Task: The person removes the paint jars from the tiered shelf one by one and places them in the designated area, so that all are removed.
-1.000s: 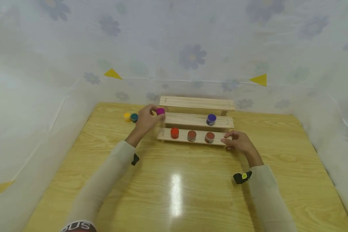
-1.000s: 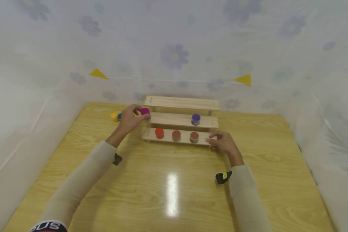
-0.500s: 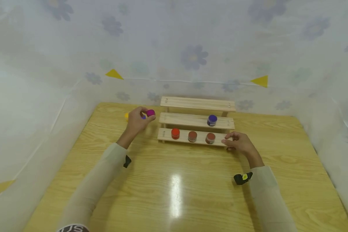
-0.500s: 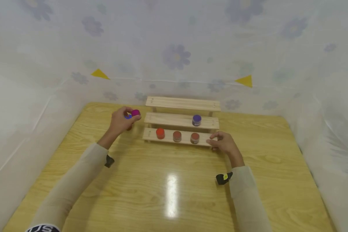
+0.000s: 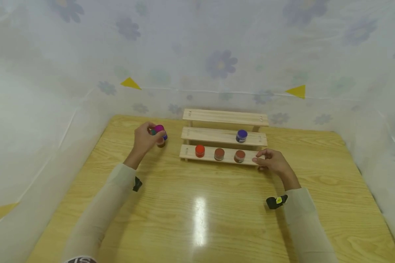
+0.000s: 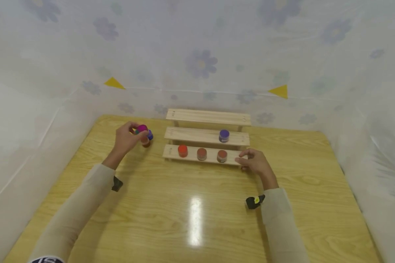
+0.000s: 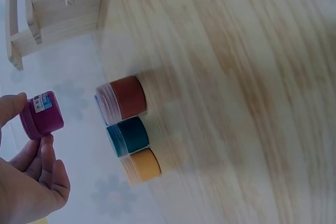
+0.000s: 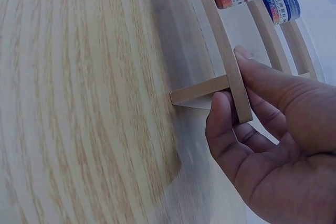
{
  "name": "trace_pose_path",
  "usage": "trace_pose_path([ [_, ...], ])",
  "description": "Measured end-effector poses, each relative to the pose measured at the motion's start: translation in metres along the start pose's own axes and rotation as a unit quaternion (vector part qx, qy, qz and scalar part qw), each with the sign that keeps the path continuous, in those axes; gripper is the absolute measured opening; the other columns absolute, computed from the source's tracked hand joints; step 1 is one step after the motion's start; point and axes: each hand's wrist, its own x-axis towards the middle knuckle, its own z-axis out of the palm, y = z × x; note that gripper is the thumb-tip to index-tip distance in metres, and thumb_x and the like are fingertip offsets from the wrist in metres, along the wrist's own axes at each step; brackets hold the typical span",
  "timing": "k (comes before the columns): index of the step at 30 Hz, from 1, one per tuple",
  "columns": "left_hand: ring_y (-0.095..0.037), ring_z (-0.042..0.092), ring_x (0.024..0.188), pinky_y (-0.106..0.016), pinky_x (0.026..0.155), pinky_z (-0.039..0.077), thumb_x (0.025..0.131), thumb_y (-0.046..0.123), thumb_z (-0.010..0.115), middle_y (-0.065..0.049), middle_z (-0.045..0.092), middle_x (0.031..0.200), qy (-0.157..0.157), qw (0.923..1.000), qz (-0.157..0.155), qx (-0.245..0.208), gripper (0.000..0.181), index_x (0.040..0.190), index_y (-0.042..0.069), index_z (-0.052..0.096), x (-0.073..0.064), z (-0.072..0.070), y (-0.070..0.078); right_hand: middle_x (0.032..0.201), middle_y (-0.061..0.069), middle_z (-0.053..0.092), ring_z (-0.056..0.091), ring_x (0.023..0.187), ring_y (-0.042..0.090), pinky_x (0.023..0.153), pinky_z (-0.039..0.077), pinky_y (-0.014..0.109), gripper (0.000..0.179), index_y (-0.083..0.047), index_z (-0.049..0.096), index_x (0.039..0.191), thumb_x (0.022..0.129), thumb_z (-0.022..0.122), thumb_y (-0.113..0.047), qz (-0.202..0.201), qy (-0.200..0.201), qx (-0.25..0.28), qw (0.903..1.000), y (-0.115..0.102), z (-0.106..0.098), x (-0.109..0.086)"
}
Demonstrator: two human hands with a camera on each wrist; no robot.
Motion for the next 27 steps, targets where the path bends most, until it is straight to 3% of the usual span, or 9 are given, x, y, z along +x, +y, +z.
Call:
trace_pose_path([
  [9, -0.029, 0.056, 0.088, -0.034, 0.072, 0.046, 0.084, 0.028, 0.071, -0.02, 0.062, 0.106, 0.012, 0.9997, -0.02, 0.004, 0.043, 0.111, -0.003, 0.059, -0.002, -0.007, -0.015, 0.071, -0.001, 0.041, 0.065, 0.074, 0.02, 0.075, 0.058, 0.036, 0.038, 0.003, 0.057, 0.11, 0.088, 0.069, -0.025, 0.0, 0.003, -0.003, 1.0, -0.001, 0.0, -0.001],
  [14, -0.03, 0.054, 0.088, -0.034, 0.072, 0.043, 0.085, 0.026, 0.071, -0.021, 0.063, 0.106, 0.022, 0.9991, -0.031, 0.016, 0.042, 0.111, -0.005, 0.058, -0.003, -0.01, -0.023, 0.071, -0.001, 0.042, 0.065, 0.074, 0.02, 0.075, 0.058, 0.035, 0.039, 0.003, 0.057, 0.11, 0.088, 0.069, -0.026, 0.001, 0.004, -0.007, 1.0, -0.001, -0.001, 0.0],
  [27, -0.034, 0.058, 0.094, -0.041, 0.077, 0.049, 0.086, 0.023, 0.071, -0.025, 0.062, 0.109, -0.02, 0.9958, -0.07, 0.055, 0.042, 0.111, -0.007, 0.058, -0.002, -0.017, -0.035, 0.071, -0.001, 0.043, 0.066, 0.072, 0.018, 0.073, 0.058, 0.034, 0.043, 0.006, 0.056, 0.112, 0.087, 0.069, -0.028, -0.009, 0.004, -0.008, 0.9999, 0.001, 0.0, -0.001],
])
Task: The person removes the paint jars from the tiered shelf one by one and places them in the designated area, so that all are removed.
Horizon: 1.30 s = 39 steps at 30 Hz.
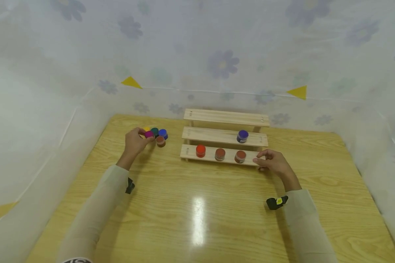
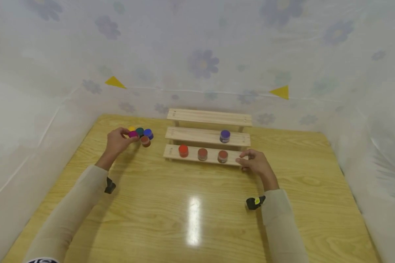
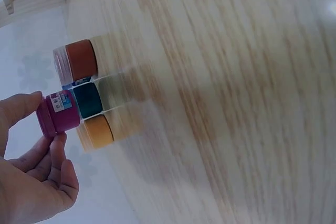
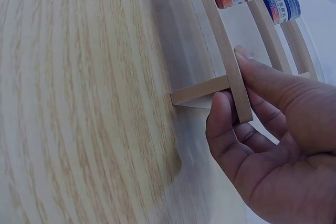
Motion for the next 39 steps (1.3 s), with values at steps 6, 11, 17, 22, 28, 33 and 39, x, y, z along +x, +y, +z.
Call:
trace_pose_path([
  [6, -0.033, 0.058, 0.093, -0.037, 0.073, 0.049, 0.087, 0.023, 0.069, -0.026, 0.061, 0.111, -0.023, 0.9995, -0.014, 0.015, 0.042, 0.113, -0.007, 0.057, 0.003, 0.002, -0.005, 0.07, -0.001, 0.043, 0.066, 0.071, 0.018, 0.073, 0.058, 0.034, 0.043, 0.006, 0.056, 0.112, 0.087, 0.069, -0.028, -0.001, 0.0, -0.001, 1.0, 0.001, 0.0, 0.0],
  [11, -0.031, 0.059, 0.089, -0.031, 0.066, 0.047, 0.088, 0.024, 0.068, -0.025, 0.061, 0.11, -0.046, 0.9983, -0.021, 0.028, 0.042, 0.114, -0.006, 0.057, 0.005, 0.004, -0.008, 0.07, -0.001, 0.044, 0.067, 0.072, 0.019, 0.073, 0.058, 0.035, 0.043, 0.005, 0.056, 0.112, 0.087, 0.069, -0.028, 0.0, 0.001, -0.005, 1.0, 0.001, 0.0, 0.001],
  [17, -0.034, 0.058, 0.095, -0.034, 0.071, 0.049, 0.089, 0.023, 0.067, -0.026, 0.06, 0.114, -0.069, 0.9967, -0.021, 0.037, 0.044, 0.117, -0.008, 0.056, 0.007, 0.005, -0.008, 0.07, -0.001, 0.044, 0.068, 0.072, 0.022, 0.074, 0.058, 0.038, 0.043, 0.004, 0.056, 0.114, 0.088, 0.069, -0.028, 0.003, -0.001, -0.002, 1.0, 0.001, 0.001, 0.001],
  [22, -0.039, 0.055, 0.105, -0.044, 0.082, 0.05, 0.089, 0.022, 0.066, -0.028, 0.058, 0.117, -0.082, 0.9958, -0.017, 0.036, 0.044, 0.118, -0.01, 0.055, 0.008, 0.008, -0.009, 0.07, 0.0, 0.043, 0.068, 0.073, 0.022, 0.074, 0.058, 0.038, 0.044, 0.005, 0.056, 0.114, 0.088, 0.068, -0.028, 0.005, 0.001, -0.004, 1.0, 0.0, 0.001, 0.001],
  [28, -0.04, 0.053, 0.11, -0.046, 0.087, 0.049, 0.089, 0.022, 0.066, -0.028, 0.058, 0.118, -0.087, 0.9954, -0.024, 0.033, 0.045, 0.119, -0.009, 0.055, 0.01, 0.009, -0.009, 0.071, 0.0, 0.043, 0.068, 0.073, 0.02, 0.074, 0.058, 0.036, 0.045, 0.005, 0.056, 0.114, 0.088, 0.069, -0.029, 0.002, -0.002, -0.002, 1.0, -0.001, 0.001, -0.001],
  [33, -0.04, 0.053, 0.111, -0.044, 0.088, 0.05, 0.089, 0.023, 0.067, -0.028, 0.056, 0.121, -0.098, 0.9942, -0.03, 0.031, 0.048, 0.122, -0.008, 0.053, 0.013, 0.009, -0.009, 0.071, 0.0, 0.043, 0.068, 0.073, 0.02, 0.075, 0.058, 0.036, 0.044, 0.005, 0.055, 0.115, 0.088, 0.068, -0.028, 0.008, -0.005, 0.001, 1.0, -0.001, 0.0, -0.001],
  [39, -0.037, 0.056, 0.104, -0.042, 0.081, 0.051, 0.089, 0.02, 0.065, -0.026, 0.056, 0.121, -0.093, 0.9953, -0.017, 0.023, 0.042, 0.121, -0.007, 0.054, 0.014, 0.003, -0.008, 0.072, 0.0, 0.043, 0.068, 0.074, 0.02, 0.075, 0.058, 0.037, 0.045, 0.005, 0.055, 0.116, 0.088, 0.068, -0.028, 0.008, -0.005, 0.003, 1.0, -0.001, 0.001, -0.001],
])
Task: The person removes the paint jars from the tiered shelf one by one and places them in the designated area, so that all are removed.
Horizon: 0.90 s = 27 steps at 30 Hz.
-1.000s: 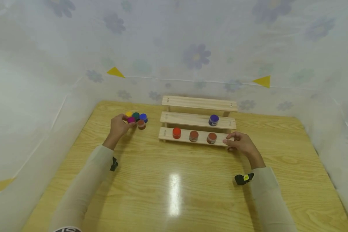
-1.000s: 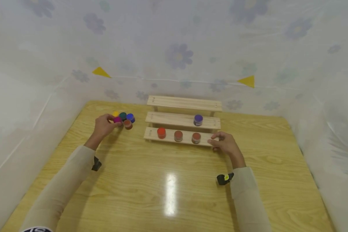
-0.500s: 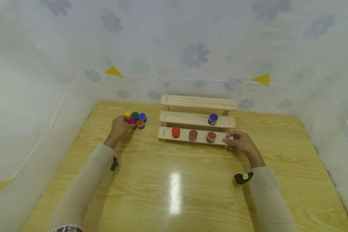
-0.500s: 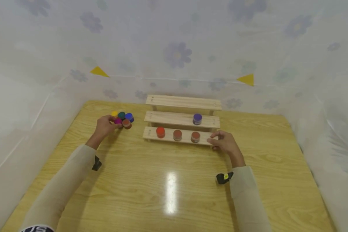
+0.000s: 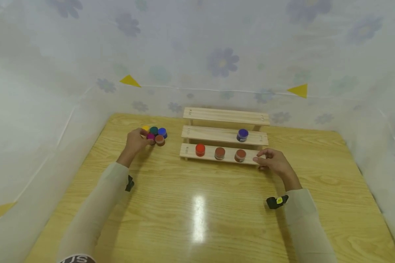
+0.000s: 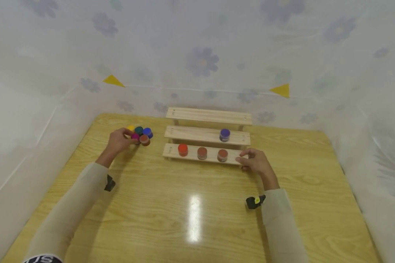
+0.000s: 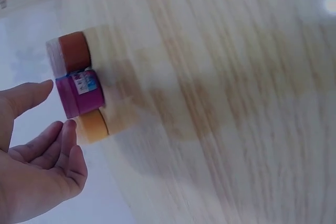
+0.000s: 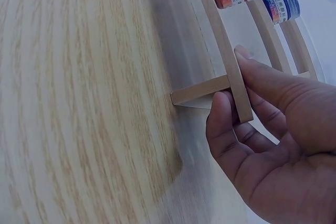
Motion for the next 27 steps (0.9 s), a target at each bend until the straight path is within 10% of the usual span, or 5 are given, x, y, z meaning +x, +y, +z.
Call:
trace_pose_path([
  [16, -0.035, 0.055, 0.104, -0.044, 0.079, 0.051, 0.09, 0.015, 0.061, -0.024, 0.058, 0.118, 0.05, 0.9974, 0.043, -0.029, 0.037, 0.121, -0.005, 0.055, -0.006, -0.004, 0.019, 0.072, 0.0, 0.042, 0.065, 0.072, 0.02, 0.074, 0.058, 0.035, 0.045, 0.003, 0.057, 0.113, 0.087, 0.07, -0.031, 0.002, 0.003, 0.0, 1.0, 0.004, -0.002, 0.003],
  [27, -0.03, 0.053, 0.091, -0.039, 0.074, 0.05, 0.091, 0.018, 0.064, -0.022, 0.057, 0.107, 0.031, 0.9956, 0.064, -0.062, 0.038, 0.123, 0.0, 0.055, -0.014, 0.01, 0.052, 0.073, 0.0, 0.044, 0.067, 0.074, 0.023, 0.075, 0.058, 0.037, 0.043, 0.002, 0.056, 0.115, 0.088, 0.068, -0.029, 0.005, -0.001, -0.005, 1.0, 0.0, -0.001, 0.0],
])
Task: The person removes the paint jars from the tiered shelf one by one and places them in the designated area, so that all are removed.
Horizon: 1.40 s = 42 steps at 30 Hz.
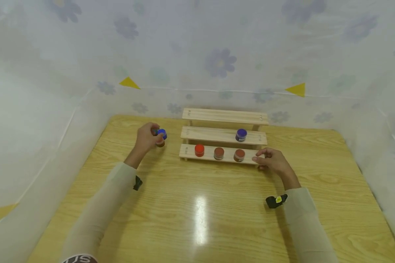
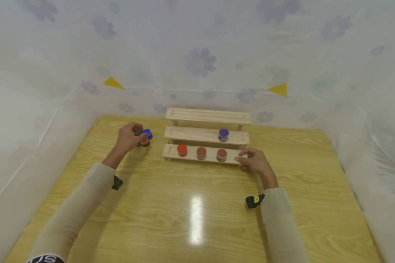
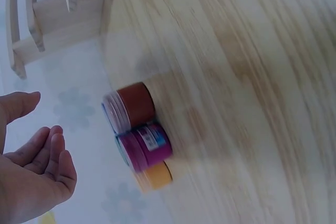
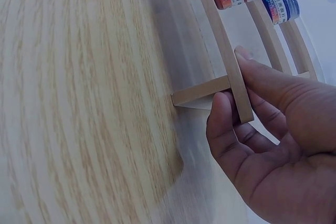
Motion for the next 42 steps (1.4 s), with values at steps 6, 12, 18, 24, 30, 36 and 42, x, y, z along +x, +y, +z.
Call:
trace_pose_path([
  [6, -0.028, 0.056, 0.086, -0.034, 0.068, 0.05, 0.088, 0.021, 0.067, -0.018, 0.059, 0.101, -0.004, 0.9996, 0.028, -0.005, 0.036, 0.117, 0.001, 0.058, 0.0, 0.013, 0.018, 0.071, 0.003, 0.042, 0.068, 0.077, 0.031, 0.078, 0.056, 0.045, 0.036, 0.007, 0.054, 0.115, 0.091, 0.065, -0.018, 0.006, -0.003, 0.009, 0.9999, -0.015, 0.0, -0.007],
  [12, -0.029, 0.055, 0.1, -0.039, 0.077, 0.05, 0.087, 0.022, 0.068, -0.016, 0.061, 0.113, -0.01, 0.9986, 0.051, -0.005, 0.037, 0.117, 0.002, 0.058, 0.001, 0.025, 0.036, 0.072, 0.001, 0.042, 0.068, 0.076, 0.026, 0.077, 0.057, 0.041, 0.039, 0.004, 0.056, 0.115, 0.089, 0.067, -0.023, 0.003, -0.004, 0.011, 0.9999, -0.008, 0.0, -0.004],
  [18, -0.029, 0.055, 0.104, -0.042, 0.08, 0.05, 0.087, 0.028, 0.069, -0.013, 0.061, 0.117, -0.018, 0.9978, 0.063, -0.01, 0.042, 0.119, 0.004, 0.059, -0.003, 0.041, 0.046, 0.072, 0.0, 0.041, 0.067, 0.074, 0.021, 0.074, 0.058, 0.036, 0.045, 0.004, 0.055, 0.115, 0.088, 0.069, -0.029, -0.005, -0.003, 0.012, 0.9999, 0.001, 0.0, 0.0],
  [24, -0.028, 0.056, 0.101, -0.041, 0.079, 0.05, 0.086, 0.028, 0.071, -0.012, 0.062, 0.115, -0.015, 0.9955, 0.091, -0.022, 0.042, 0.117, 0.002, 0.06, -0.007, 0.056, 0.059, 0.073, 0.0, 0.041, 0.067, 0.073, 0.02, 0.074, 0.058, 0.036, 0.044, 0.004, 0.055, 0.114, 0.088, 0.069, -0.029, -0.005, 0.0, 0.013, 0.9999, -0.001, -0.001, -0.001],
  [30, -0.027, 0.056, 0.099, -0.039, 0.079, 0.051, 0.084, 0.028, 0.073, -0.012, 0.062, 0.111, -0.025, 0.9947, 0.094, -0.033, 0.041, 0.115, 0.002, 0.061, -0.009, 0.068, 0.071, 0.073, 0.0, 0.042, 0.067, 0.073, 0.02, 0.075, 0.058, 0.036, 0.045, 0.003, 0.056, 0.114, 0.087, 0.069, -0.029, -0.004, 0.0, 0.016, 0.9999, 0.0, 0.0, -0.002],
  [36, -0.026, 0.057, 0.098, -0.039, 0.081, 0.052, 0.085, 0.027, 0.072, -0.012, 0.062, 0.111, -0.035, 0.9923, 0.115, -0.029, 0.041, 0.114, 0.002, 0.06, -0.01, 0.079, 0.073, 0.073, 0.0, 0.043, 0.066, 0.073, 0.02, 0.074, 0.058, 0.036, 0.043, 0.001, 0.056, 0.114, 0.087, 0.069, -0.03, -0.002, 0.002, 0.018, 0.9998, 0.002, 0.002, 0.0],
  [42, -0.026, 0.057, 0.099, -0.038, 0.083, 0.051, 0.085, 0.027, 0.072, -0.012, 0.061, 0.112, -0.05, 0.9894, 0.136, -0.002, 0.042, 0.115, 0.002, 0.06, -0.008, 0.087, 0.082, 0.071, 0.0, 0.043, 0.066, 0.073, 0.022, 0.074, 0.058, 0.037, 0.043, 0.002, 0.056, 0.114, 0.087, 0.069, -0.029, -0.001, 0.004, 0.01, 0.9999, 0.002, -0.001, 0.001],
])
